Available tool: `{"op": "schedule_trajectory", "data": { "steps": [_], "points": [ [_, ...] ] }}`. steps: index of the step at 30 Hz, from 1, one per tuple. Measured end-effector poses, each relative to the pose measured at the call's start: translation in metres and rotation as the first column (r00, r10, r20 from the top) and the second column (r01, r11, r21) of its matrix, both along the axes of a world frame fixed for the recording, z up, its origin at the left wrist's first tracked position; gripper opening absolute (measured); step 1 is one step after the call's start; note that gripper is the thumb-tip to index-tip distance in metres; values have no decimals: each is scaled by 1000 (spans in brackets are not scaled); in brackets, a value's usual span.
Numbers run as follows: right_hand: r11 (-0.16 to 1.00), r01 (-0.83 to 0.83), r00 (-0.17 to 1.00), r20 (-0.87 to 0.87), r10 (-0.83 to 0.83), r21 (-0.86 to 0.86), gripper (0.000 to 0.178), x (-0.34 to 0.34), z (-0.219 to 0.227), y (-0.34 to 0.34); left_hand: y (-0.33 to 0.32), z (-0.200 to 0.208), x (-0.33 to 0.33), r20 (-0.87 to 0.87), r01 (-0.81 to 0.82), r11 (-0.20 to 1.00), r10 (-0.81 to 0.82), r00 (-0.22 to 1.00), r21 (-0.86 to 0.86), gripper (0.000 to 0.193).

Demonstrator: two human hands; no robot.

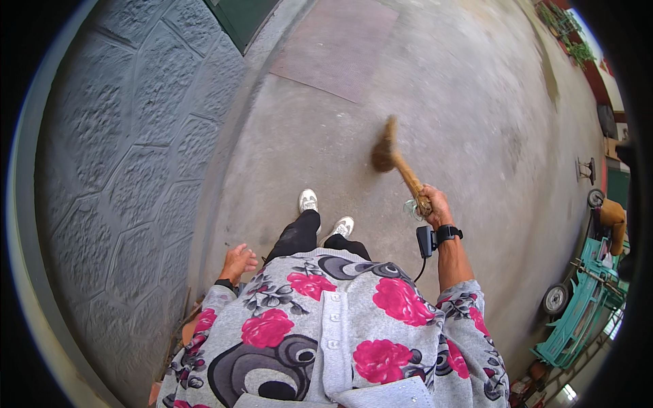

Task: The person sweeps a concrete courtyard with a traditional straw broom. They move systematically across the area, sweeping around potted plants, a parked three-wheeled vehicle, and a red mat near a doorway.

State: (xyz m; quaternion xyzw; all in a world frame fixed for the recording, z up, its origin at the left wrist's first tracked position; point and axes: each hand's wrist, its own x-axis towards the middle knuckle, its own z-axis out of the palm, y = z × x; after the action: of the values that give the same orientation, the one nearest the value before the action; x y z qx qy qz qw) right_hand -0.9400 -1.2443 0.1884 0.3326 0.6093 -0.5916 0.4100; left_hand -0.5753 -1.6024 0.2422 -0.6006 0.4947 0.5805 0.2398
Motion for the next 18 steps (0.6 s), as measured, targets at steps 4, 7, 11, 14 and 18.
{"op": "schedule_trajectory", "data": {
  "steps": [4, 7, 11, 14, 18],
  "points": [
    [990, -135, 972, -186, 142, 51, 55, 12, 12, -19, 2, -2, 23, 44, -4, 1000, 5, 999, -6, 51],
    [997, -28, 984, -179, 16, -65, 62, 38, 30, -24, -1, -11, 38, 47, -44, 999, 43, 998, 13, 52],
    [968, -84, 996, -12, 83, -236, 63, 74, 43, -45, -7, -21, 42, 6, -58, 998, 58, 998, 36, 54],
    [916, -198, 967, 86, 241, -349, 56, 94, 40, -81, -11, -19, 30, -44, -15, 999, 16, 999, 33, 54],
    [845, -329, 893, 153, 424, -421, 50, 107, 22, -139, -13, -4, 6, -82, 12, 999, -9, 997, 33, 52]
  ]
}}
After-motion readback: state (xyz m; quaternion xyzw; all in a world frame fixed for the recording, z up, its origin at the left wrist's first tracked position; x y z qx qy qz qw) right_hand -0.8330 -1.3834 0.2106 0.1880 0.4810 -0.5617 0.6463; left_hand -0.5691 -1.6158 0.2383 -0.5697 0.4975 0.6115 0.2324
